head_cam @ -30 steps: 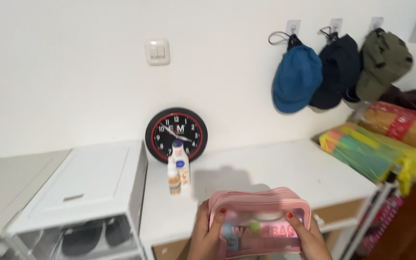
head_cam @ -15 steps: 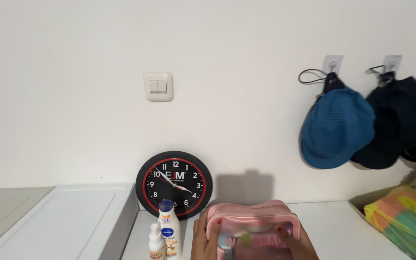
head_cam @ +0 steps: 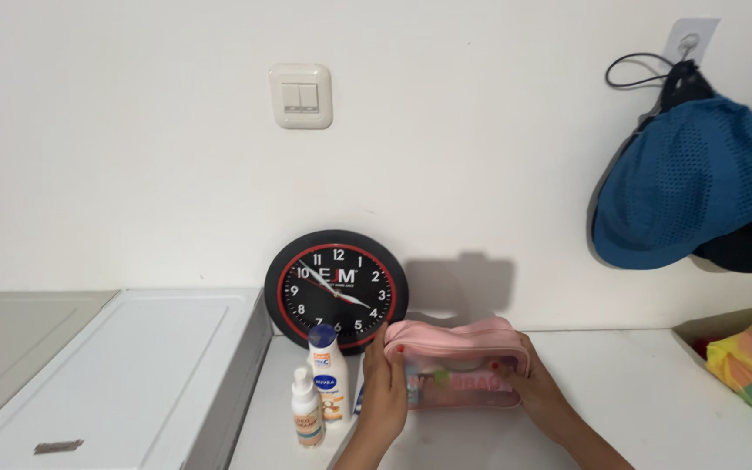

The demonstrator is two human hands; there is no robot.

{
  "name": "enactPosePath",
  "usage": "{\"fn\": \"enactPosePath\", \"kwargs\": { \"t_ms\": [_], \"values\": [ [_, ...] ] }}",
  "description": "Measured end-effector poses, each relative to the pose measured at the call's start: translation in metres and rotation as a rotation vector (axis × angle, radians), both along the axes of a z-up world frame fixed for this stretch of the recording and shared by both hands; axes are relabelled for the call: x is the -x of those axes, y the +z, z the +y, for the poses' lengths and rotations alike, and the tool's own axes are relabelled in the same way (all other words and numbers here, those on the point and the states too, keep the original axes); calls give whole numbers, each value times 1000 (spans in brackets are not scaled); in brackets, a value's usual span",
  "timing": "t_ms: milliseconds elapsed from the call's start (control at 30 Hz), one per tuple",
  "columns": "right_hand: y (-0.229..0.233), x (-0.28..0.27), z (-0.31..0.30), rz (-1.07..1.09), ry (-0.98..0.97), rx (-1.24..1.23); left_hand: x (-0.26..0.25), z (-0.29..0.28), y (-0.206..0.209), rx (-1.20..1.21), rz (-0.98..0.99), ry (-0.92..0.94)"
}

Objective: The person picks up a small yellow card from a shoe rack and places it in a bin, then retrieves several cosmetic bottles, a wall clock, and a pink pouch one by one from the bin and arranges them on top of a white cabinet.

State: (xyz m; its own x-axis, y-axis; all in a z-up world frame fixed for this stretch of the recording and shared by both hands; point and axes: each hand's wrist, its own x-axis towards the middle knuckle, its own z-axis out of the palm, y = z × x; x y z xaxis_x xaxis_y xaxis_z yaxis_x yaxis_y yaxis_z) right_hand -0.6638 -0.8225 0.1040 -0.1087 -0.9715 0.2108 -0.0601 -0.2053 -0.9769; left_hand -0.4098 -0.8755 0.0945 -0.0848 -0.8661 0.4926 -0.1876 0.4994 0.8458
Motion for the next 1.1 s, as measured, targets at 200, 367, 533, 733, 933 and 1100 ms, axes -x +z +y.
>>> {"fn": "enactPosePath", "kwargs": {
  "t_ms": [200, 367, 533, 733, 933, 1100],
  "values": [
    [-14, -4, -9, 8, -21, -86, -9, -3, 2, -29, -45, 14],
    [-13, -9, -9, -42, -4, -117, -11, 6, 8, 6, -73, 36],
    [-12, -16, -6, 2, -28, -125, -5, 29, 18, 73, -88, 111],
    [-18, -25, -12, 40, 4, -98, -10, 72, 29, 186, -178, 143],
    [-15, -28, -14, -17, 31, -75, -20, 91, 27, 61, -43, 2],
    [-15, -30, -13, 66, -17, -82, -26, 93, 23, 35, -68, 20]
  ]
}}
